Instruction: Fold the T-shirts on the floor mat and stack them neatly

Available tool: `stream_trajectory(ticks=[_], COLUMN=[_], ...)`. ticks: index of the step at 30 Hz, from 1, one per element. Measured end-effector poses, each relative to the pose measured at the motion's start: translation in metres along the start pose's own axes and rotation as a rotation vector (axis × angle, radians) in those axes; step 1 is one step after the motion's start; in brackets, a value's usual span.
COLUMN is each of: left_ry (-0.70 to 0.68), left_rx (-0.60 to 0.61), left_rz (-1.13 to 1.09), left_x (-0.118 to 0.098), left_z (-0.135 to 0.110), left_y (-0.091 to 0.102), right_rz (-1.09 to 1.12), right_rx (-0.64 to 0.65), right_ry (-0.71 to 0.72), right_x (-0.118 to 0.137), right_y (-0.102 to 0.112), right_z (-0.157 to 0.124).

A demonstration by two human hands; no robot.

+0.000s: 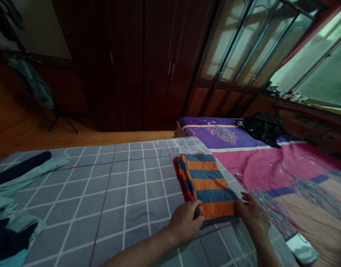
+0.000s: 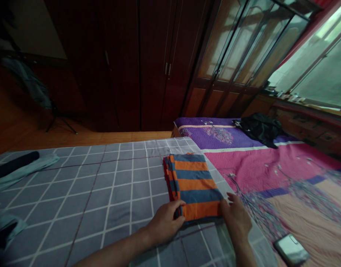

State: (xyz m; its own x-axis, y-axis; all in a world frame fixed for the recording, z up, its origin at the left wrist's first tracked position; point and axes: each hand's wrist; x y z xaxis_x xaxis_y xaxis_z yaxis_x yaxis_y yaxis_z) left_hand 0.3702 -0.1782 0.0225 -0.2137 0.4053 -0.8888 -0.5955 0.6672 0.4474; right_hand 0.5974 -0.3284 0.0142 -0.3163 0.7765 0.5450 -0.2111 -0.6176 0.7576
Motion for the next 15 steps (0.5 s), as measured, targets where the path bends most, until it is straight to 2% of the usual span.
stream_trajectory(ticks=[1,3,6,8,11,15], left_ry=[-0.054,-0.159,-0.230,-0.236,-0.250,-0.257], left_rx=[0.012,0.040,0.089,0.113,0.116,0.108], left_rz=[0.072,0.222,0.370,0.410,0.430,0.445], left_x=[-0.002,-0.006,-0.009,-0.008,-0.002,0.009], left_z=[-0.001,-0.003,-0.005,-0.007,-0.011,-0.016], left_y=[0.003,0.009,0.010,0.009,0.006,0.000], right_rz=[-0.031,0.055,0.187,0.151,-0.007,-0.171], right_rx=[-0.056,-0.122,-0.120,-0.081,0.015,0.096], right_ry=[0.126,0.361,0.568,0.624,0.631,0.593], right_x=[0.008,0.031,0.076,0.107,0.143,0.158], right_y=[-0.002,-0.009,-0.028,-0.046,-0.076,-0.116], right_z=[0.000,0.000,0.000,-0.001,-0.006,-0.016])
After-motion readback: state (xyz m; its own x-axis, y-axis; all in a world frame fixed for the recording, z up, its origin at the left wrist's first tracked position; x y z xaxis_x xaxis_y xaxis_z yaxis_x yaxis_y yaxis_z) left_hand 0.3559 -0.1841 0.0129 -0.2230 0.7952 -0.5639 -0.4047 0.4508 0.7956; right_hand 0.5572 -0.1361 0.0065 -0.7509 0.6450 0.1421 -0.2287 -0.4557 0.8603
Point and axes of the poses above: each hand's wrist, its own z-axis towards the middle knuckle, its own y-axis out of the back of the hand, x = y × z, and after that the axes turned 15 degrees about -x, right-handed
